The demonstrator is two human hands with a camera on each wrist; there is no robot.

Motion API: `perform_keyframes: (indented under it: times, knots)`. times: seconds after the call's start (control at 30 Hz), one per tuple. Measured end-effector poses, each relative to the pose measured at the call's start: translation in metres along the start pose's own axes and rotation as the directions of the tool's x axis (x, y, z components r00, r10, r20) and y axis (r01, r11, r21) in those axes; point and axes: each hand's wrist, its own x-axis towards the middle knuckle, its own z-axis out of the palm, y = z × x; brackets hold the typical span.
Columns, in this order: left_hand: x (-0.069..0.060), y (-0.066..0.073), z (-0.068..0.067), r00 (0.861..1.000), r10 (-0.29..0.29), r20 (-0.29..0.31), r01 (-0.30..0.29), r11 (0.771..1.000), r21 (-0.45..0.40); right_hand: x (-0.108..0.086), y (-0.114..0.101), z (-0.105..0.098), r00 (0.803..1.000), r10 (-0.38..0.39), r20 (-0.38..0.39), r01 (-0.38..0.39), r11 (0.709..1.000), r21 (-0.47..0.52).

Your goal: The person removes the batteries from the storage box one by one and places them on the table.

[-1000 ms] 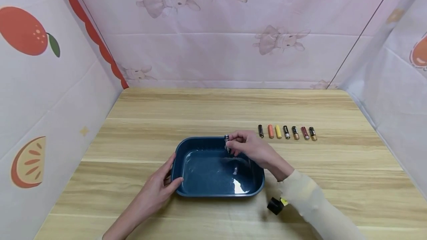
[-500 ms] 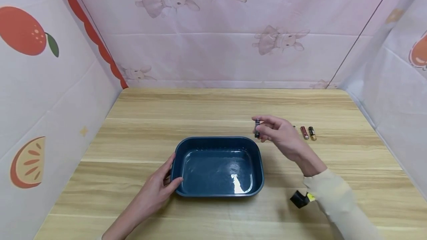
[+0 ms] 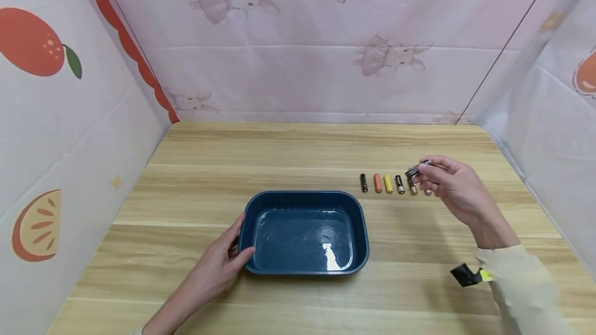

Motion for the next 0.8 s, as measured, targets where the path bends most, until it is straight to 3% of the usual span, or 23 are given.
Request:
perform_keyframes:
  times: [0.2,0.47,0.67,0.8]
  knots:
    - [0.0,0.001,-0.001,1.0,-0.004,-0.001,0.004,1.0,0.002,-0.005,-0.004,-0.036,0.995,-0.047,-0.087,0.056,0.993,0.099]
    - [0.0,0.001,-0.001,1.0,0.001,0.0,-0.001,1.0,-0.014,-0.006,0.006,-0.076,0.973,0.035,-0.23,0.018,0.975,0.223]
    - [0.0,0.002,0.0,1.0,-0.014,0.003,0.014,1.0,-0.021,-0.006,0.02,-0.094,0.945,0.077,-0.318,0.025,0.953,0.303]
    - [0.0,0.001,0.0,1.0,-0.011,-0.002,0.011,1.0,-0.016,-0.008,0.025,-0.1,0.914,0.147,-0.378,-0.028,0.953,0.302]
